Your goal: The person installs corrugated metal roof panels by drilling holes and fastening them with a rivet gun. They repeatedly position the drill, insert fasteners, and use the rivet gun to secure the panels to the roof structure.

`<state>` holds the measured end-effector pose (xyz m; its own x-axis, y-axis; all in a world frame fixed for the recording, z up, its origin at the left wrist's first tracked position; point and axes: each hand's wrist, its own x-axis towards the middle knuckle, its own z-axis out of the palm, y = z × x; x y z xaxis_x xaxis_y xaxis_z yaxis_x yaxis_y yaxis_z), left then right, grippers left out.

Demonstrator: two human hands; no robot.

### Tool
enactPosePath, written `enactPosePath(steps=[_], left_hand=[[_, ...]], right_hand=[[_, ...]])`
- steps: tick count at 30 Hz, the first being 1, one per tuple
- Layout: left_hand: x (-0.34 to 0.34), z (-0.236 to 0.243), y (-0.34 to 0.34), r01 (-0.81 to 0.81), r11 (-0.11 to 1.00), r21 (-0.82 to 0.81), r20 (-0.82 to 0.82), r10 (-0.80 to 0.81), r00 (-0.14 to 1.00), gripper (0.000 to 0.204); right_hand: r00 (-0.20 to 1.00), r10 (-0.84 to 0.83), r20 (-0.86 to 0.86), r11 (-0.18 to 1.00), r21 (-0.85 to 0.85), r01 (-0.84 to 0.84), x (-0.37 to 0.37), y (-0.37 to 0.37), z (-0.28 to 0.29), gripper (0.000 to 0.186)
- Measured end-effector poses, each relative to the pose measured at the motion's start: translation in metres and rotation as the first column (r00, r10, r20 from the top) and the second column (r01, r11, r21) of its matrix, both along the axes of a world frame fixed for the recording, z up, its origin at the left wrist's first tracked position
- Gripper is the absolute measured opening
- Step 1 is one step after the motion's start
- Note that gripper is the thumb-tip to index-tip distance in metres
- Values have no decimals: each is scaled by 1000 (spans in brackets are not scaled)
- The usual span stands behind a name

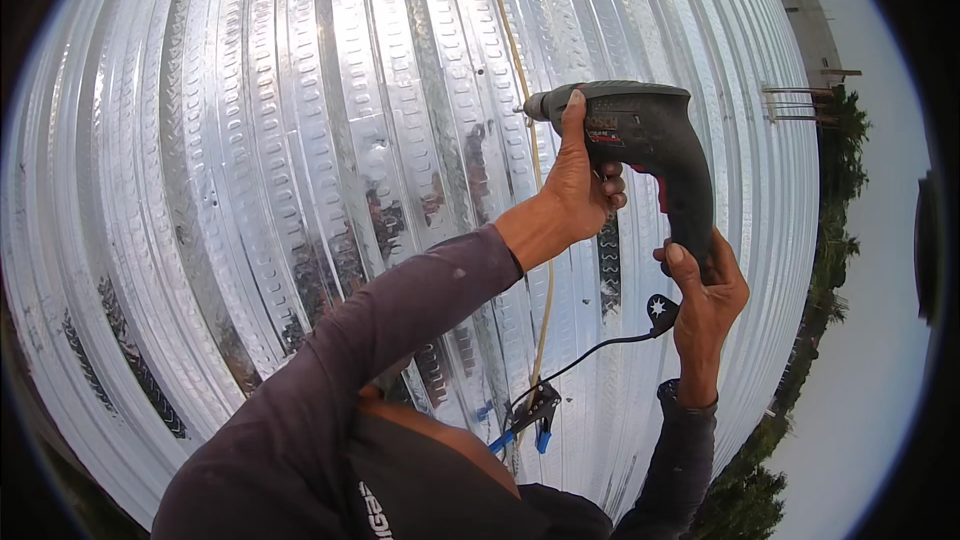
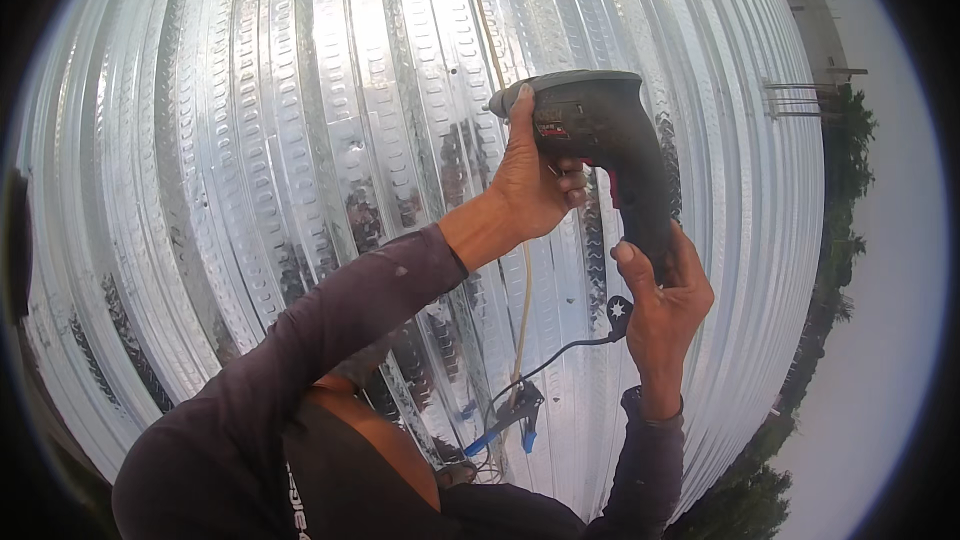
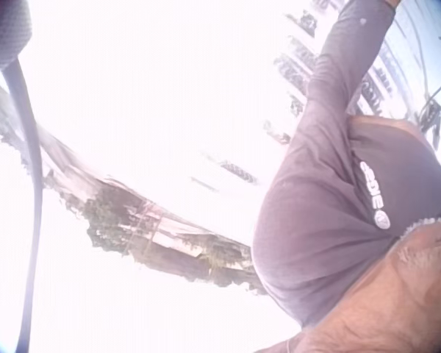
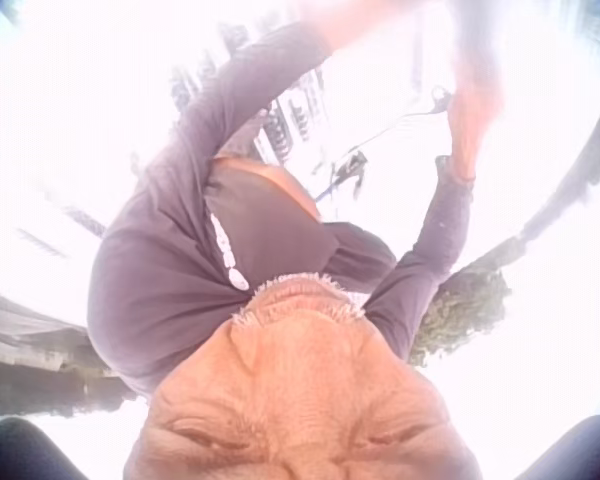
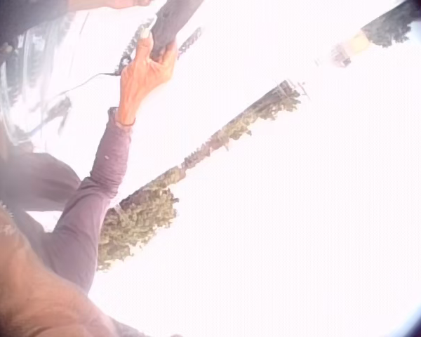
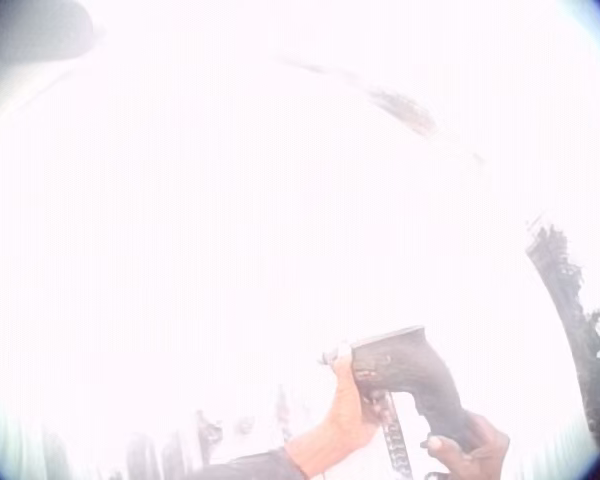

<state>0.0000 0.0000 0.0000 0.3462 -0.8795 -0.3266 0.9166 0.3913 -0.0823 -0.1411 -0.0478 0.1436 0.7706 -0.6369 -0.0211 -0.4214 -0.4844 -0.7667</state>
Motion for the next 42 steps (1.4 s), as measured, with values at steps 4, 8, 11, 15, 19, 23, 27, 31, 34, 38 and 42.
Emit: enactPosePath(steps=[4,8,11,15,19,23,27,31,34,38,42], left_hand=[[49,-18,-5,-98,994,55,19,97,995,76],[82,-40,3,-113,991,65,-22,115,993,76],[86,-48,6,-134,991,14,10,134,991,75],[88,-46,1,-134,989,58,2,134,991,76],[83,-50,2,-159,987,20,-24,160,987,77],[80,-50,3,-252,967,-43,-129,244,961,77],[91,-53,0,-252,968,-18,-121,248,961,76],[90,-51,-9,-209,977,-39,-21,208,978,73],[94,-56,-10,-223,975,-25,-20,222,975,72],[92,-60,-10,-201,977,-72,8,202,979,74],[91,-61,-10,-216,976,-28,26,217,976,76]], right_hand=[[999,48,2,999,-23,-48,53,-4,-20,50],[996,94,7,995,-26,-94,88,0,-43,48],[994,113,-13,993,-28,-113,96,1,-46,47],[993,119,-23,991,-53,-120,97,-4,-48,45],[985,152,-78,981,-113,-160,97,-5,-45,42],[858,276,-433,889,-223,-399,124,-6,-19,41],[776,269,-570,963,152,-222,179,-15,-8,42],[882,278,-381,864,500,-57,182,-27,-13,35],[888,290,-357,820,571,-38,185,-29,-14,31],[875,260,-409,871,491,-29,191,-33,-14,29],[868,228,-442,886,463,3,193,-26,-16,26]])
